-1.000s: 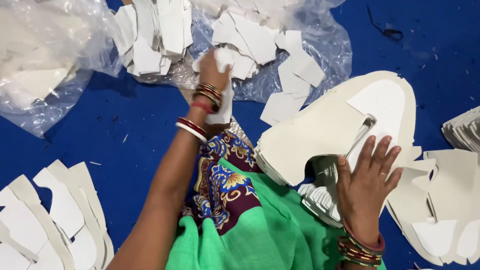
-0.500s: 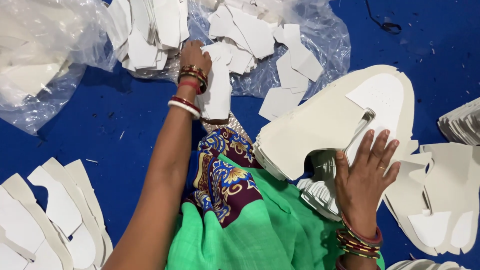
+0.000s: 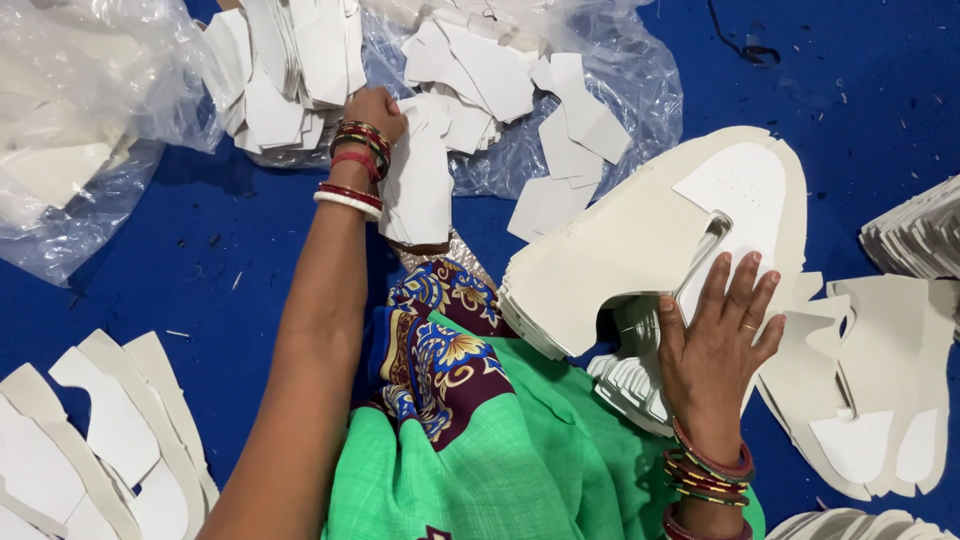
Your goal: The person organizes and stacks white shoe upper components and inserts on the floor.
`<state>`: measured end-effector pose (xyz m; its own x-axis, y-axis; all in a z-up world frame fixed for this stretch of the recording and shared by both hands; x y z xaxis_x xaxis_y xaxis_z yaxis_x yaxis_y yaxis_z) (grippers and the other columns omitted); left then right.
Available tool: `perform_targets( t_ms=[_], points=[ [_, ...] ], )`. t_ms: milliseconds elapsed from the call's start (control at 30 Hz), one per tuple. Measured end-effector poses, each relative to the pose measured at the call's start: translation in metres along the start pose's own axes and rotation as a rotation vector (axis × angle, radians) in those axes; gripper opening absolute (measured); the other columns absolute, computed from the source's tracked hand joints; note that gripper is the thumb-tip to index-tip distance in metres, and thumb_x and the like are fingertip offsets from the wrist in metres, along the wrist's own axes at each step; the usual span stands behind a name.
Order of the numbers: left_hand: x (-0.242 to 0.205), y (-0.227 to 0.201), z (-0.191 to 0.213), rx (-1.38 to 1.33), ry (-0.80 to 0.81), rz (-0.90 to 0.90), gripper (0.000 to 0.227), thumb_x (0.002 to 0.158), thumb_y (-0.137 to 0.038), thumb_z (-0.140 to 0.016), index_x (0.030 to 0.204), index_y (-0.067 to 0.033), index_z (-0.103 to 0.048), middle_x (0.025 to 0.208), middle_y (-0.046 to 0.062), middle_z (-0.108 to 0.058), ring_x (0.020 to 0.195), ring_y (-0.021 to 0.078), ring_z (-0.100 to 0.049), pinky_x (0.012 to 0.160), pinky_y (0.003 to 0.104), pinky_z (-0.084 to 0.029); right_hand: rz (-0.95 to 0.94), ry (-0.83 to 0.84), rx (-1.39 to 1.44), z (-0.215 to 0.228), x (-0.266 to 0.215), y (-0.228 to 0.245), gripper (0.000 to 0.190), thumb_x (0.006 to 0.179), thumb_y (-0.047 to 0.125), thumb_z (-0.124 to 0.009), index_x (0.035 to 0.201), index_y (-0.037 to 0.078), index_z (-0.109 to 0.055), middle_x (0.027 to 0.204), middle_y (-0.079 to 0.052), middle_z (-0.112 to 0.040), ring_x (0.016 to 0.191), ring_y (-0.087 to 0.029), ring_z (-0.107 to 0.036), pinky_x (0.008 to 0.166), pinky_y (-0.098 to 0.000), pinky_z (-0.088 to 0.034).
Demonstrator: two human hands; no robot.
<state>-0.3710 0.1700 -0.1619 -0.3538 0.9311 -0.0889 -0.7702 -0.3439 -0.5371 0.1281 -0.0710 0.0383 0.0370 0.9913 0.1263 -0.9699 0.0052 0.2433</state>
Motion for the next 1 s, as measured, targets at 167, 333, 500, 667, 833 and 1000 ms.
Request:
perform_targets(
  t_ms=[167, 333, 500, 667, 833, 1000],
  points=[
    [-0.018, 0.0, 0.012, -0.101, -0.001, -0.068, 0.019, 0.09, -0.022, -0.071, 0.105, -0.0106, -0.069, 0.104, 0.019, -0.069, 0.101, 0.0373, -0.067, 0.095, 0.045, -0.053, -0.022, 0.008, 0.012, 0.004, -0.001, 0.002, 0.079, 0.106, 0.058, -0.035, 0.165, 0.008, -0.024, 0.174, -0.015, -0.009, 0.16, -0.037, -0.001, 0.121, -0.0689, -0.005],
    [-0.102, -0.082, 0.095, -0.033, -0.087, -0.45, 0.016, 0.093, -0.019, -0.076, 0.099, -0.0041, -0.079, 0.095, 0.019, -0.066, 0.084, 0.0369, -0.067, 0.074, 0.046, -0.054, -0.029, 0.017, 0.028, 0.003, -0.001, -0.001, 0.076, 0.107, 0.057, -0.034, 0.165, 0.008, -0.025, 0.174, -0.015, -0.009, 0.16, -0.036, -0.001, 0.122, -0.0678, -0.003],
    [-0.172, -0.141, 0.166, -0.16, -0.087, -0.602, 0.013, 0.101, -0.012, -0.071, 0.109, -0.0018, -0.074, 0.1, 0.016, -0.068, 0.083, 0.0295, -0.069, 0.073, 0.04, -0.055, -0.017, 0.097, 0.131, 0.004, 0.005, -0.019, 0.071, 0.109, 0.051, -0.029, 0.165, 0.009, -0.026, 0.174, -0.015, -0.009, 0.16, -0.037, 0.0, 0.119, -0.0686, 0.002],
    [-0.247, -0.213, 0.257, -0.404, -0.311, -0.901, 0.012, 0.111, 0.004, -0.063, 0.123, 0.0008, -0.065, 0.113, 0.014, -0.066, 0.097, 0.0236, -0.071, 0.082, 0.032, -0.058, -0.067, 0.065, 0.256, 0.045, 0.008, 0.008, 0.065, 0.109, 0.055, -0.029, 0.154, 0.01, -0.045, 0.167, -0.019, -0.031, 0.154, -0.036, -0.022, 0.118, -0.0592, -0.014],
    [-0.364, -0.313, 0.26, -0.291, -0.213, -1.358, 0.021, 0.096, 0.001, -0.074, 0.115, -0.0072, -0.073, 0.11, 0.015, -0.067, 0.092, 0.0271, -0.071, 0.078, 0.038, -0.057, -0.291, 0.457, 1.765, 0.029, 0.015, 0.102, 0.087, 0.1, 0.063, -0.022, 0.147, -0.003, -0.05, 0.124, -0.022, -0.072, 0.109, -0.028, -0.072, 0.098, -0.0408, -0.054],
    [-0.391, -0.338, 0.225, -0.503, 0.414, -1.446, 0.036, 0.082, -0.008, -0.074, 0.118, -0.0092, -0.071, 0.117, 0.014, -0.067, 0.112, 0.0308, -0.061, 0.097, 0.043, -0.049, -0.2, 0.255, 1.856, 0.064, 0.021, 0.12, 0.058, 0.106, 0.036, -0.046, 0.142, -0.008, -0.051, 0.122, -0.021, -0.071, 0.102, -0.023, -0.073, 0.089, -0.037, -0.06]
  ],
)
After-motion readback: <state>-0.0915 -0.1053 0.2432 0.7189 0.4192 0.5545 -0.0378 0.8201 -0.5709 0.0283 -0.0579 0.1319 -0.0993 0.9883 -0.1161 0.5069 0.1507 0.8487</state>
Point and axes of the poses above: each hand's wrist, its own x-axis towards the middle knuckle, its own z-axis out of the back of the hand, y = z × x, the point moved 10 cm from there along x, towards the middle knuckle
